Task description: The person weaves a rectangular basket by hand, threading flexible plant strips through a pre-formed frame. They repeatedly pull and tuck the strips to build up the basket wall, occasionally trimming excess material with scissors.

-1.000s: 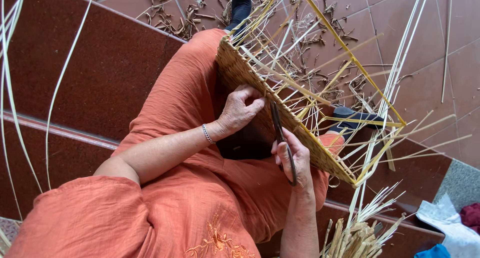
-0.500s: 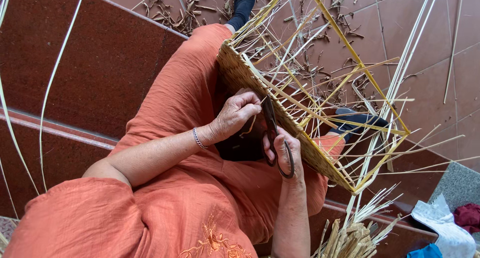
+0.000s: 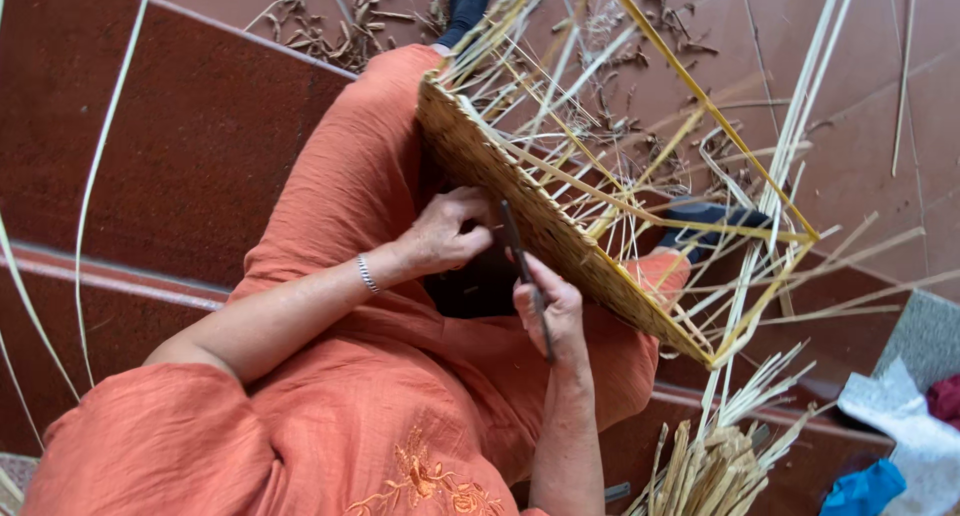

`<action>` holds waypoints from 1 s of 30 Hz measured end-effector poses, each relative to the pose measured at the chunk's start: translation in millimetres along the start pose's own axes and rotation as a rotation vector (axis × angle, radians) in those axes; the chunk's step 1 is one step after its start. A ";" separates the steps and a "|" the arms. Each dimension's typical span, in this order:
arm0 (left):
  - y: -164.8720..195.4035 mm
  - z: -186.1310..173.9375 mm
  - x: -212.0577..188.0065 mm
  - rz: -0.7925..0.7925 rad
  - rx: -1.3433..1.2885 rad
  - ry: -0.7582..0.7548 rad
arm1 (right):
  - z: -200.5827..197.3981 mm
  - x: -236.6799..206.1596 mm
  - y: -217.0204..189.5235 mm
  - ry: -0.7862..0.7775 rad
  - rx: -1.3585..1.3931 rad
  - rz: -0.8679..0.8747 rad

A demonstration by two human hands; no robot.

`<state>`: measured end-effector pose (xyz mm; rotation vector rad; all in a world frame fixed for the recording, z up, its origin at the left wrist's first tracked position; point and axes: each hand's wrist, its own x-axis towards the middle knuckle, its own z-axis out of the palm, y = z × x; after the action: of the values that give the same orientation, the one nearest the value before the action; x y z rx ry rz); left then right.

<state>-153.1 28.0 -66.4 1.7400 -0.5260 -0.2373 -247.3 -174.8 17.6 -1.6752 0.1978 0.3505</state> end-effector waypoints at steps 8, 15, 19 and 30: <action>-27.4 -20.5 -30.3 -0.032 0.686 -0.296 | -1.3 -129.1 45.1 0.555 -0.096 0.110; -14.6 -15.9 -13.1 0.063 0.486 -0.447 | -7.4 -221.1 109.4 1.184 -0.307 0.508; -3.2 -11.4 -15.0 0.060 0.459 -0.612 | 14.2 -242.0 142.2 1.229 -0.543 0.657; 5.1 -7.4 -8.2 0.086 0.494 -0.775 | 46.5 -237.7 165.3 0.980 -0.712 0.807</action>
<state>-158.2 37.5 -60.7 2.0640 -1.3030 -0.7862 -529.9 -168.6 -60.5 -2.2979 1.6617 0.1530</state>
